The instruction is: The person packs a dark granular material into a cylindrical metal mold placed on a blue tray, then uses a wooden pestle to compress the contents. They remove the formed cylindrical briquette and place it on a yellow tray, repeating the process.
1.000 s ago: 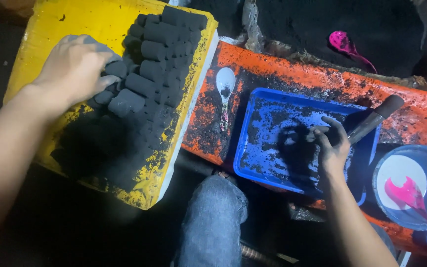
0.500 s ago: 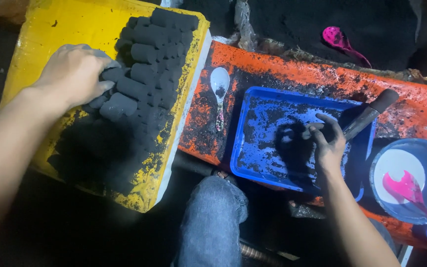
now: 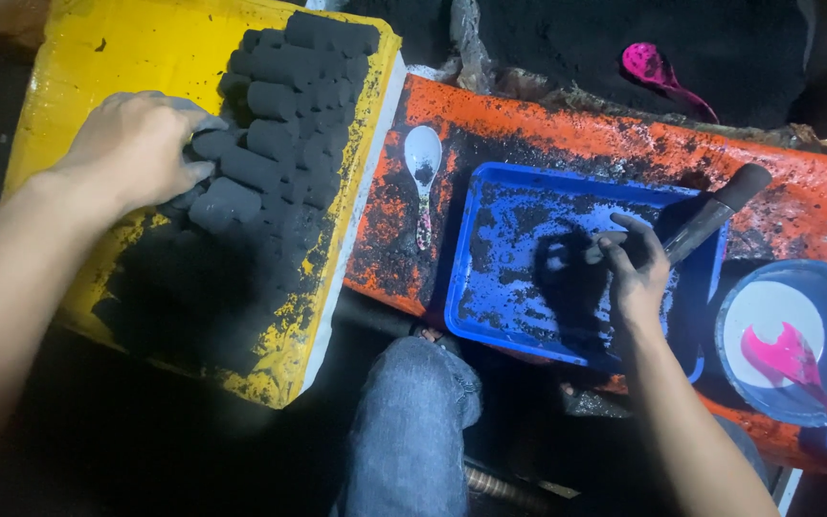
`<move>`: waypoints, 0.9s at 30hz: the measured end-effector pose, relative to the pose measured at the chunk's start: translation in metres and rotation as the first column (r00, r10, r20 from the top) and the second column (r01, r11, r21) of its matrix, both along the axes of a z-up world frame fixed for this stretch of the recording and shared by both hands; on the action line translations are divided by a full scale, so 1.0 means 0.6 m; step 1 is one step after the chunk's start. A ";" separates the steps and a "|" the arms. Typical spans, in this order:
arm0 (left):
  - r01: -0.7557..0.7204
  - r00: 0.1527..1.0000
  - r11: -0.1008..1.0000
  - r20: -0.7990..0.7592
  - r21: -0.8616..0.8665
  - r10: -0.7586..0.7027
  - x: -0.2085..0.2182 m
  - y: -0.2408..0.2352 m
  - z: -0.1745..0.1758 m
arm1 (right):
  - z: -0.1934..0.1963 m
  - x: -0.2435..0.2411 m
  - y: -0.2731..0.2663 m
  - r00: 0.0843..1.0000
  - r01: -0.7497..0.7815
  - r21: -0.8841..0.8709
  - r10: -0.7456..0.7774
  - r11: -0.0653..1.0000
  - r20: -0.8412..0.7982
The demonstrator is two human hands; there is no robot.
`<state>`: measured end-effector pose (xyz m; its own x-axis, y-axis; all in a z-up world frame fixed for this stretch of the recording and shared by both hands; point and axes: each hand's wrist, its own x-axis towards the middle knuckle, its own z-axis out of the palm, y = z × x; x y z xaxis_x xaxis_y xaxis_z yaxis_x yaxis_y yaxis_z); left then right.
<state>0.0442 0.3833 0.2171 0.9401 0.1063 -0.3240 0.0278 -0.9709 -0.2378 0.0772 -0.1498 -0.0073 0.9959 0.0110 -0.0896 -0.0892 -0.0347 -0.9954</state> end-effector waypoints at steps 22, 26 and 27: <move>0.155 0.956 0.646 0.053 0.747 -0.289 0.038 -0.065 0.049 | 0.041 0.016 -0.049 1.000 0.026 -0.352 -0.018 0.936 0.025; 0.229 0.965 0.903 0.039 0.362 -0.260 0.077 -0.247 0.058 | 0.050 0.041 -0.104 0.996 0.068 -0.579 -0.023 0.813 0.084; 0.224 0.975 0.956 -0.038 0.188 -0.221 0.085 -0.303 0.057 | 0.055 0.042 -0.115 0.996 0.093 -0.596 -0.081 0.798 0.046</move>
